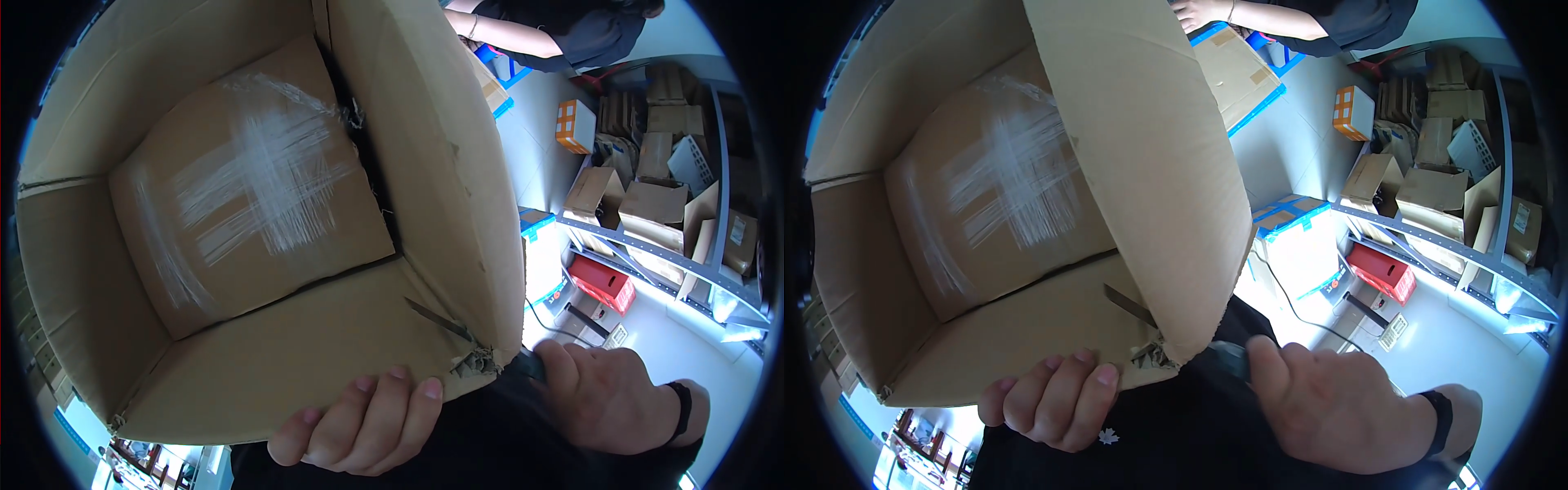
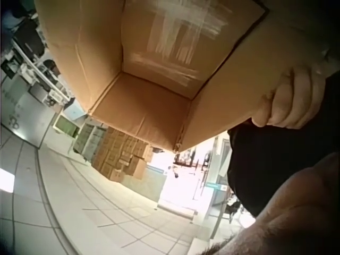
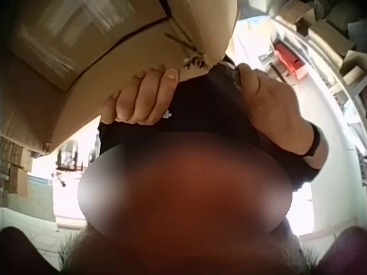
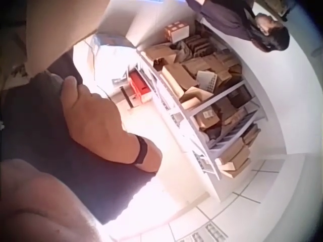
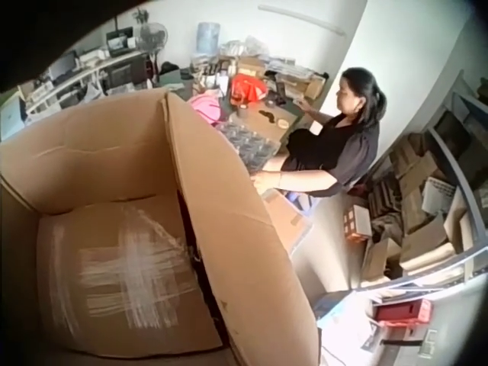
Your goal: The person picks up a box, cuts along its edges with a utility knife, and pulls the flaps open. They then use the utility knife to cut the tape on a smaller box inside and pull its flaps open.
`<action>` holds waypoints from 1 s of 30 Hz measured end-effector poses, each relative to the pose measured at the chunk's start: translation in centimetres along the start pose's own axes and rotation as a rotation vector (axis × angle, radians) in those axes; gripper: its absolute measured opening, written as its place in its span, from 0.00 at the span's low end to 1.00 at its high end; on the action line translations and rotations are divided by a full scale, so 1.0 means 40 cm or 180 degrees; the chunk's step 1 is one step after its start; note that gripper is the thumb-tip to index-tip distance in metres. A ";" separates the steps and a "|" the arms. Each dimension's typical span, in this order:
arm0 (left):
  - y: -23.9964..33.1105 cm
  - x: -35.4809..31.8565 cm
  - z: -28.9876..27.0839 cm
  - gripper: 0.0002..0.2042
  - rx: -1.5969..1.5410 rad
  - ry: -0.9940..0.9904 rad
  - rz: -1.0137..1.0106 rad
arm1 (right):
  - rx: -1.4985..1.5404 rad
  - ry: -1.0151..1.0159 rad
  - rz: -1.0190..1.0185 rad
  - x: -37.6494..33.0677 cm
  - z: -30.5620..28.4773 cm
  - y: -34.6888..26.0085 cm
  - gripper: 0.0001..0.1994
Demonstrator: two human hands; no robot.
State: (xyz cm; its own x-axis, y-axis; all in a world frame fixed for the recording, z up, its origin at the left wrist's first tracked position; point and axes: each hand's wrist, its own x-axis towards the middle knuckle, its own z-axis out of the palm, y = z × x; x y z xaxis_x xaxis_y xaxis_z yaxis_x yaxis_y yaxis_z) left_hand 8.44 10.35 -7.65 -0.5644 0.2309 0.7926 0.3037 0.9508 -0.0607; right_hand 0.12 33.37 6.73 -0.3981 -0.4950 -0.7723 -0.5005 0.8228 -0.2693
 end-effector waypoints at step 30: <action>0.046 -0.015 -0.002 0.14 0.0306 0.0162 -0.0466 | 0.0186 0.0477 -0.0222 0.146 0.203 0.105 0.12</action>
State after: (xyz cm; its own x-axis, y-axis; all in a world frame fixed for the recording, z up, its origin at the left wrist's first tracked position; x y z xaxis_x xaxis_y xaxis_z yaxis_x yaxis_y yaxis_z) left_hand 9.41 11.95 -8.17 -0.5568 0.0802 0.8268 0.1451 0.9894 0.0017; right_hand 1.93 36.21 -3.57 -0.4763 -0.5840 -0.6573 -0.4871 0.7976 -0.3557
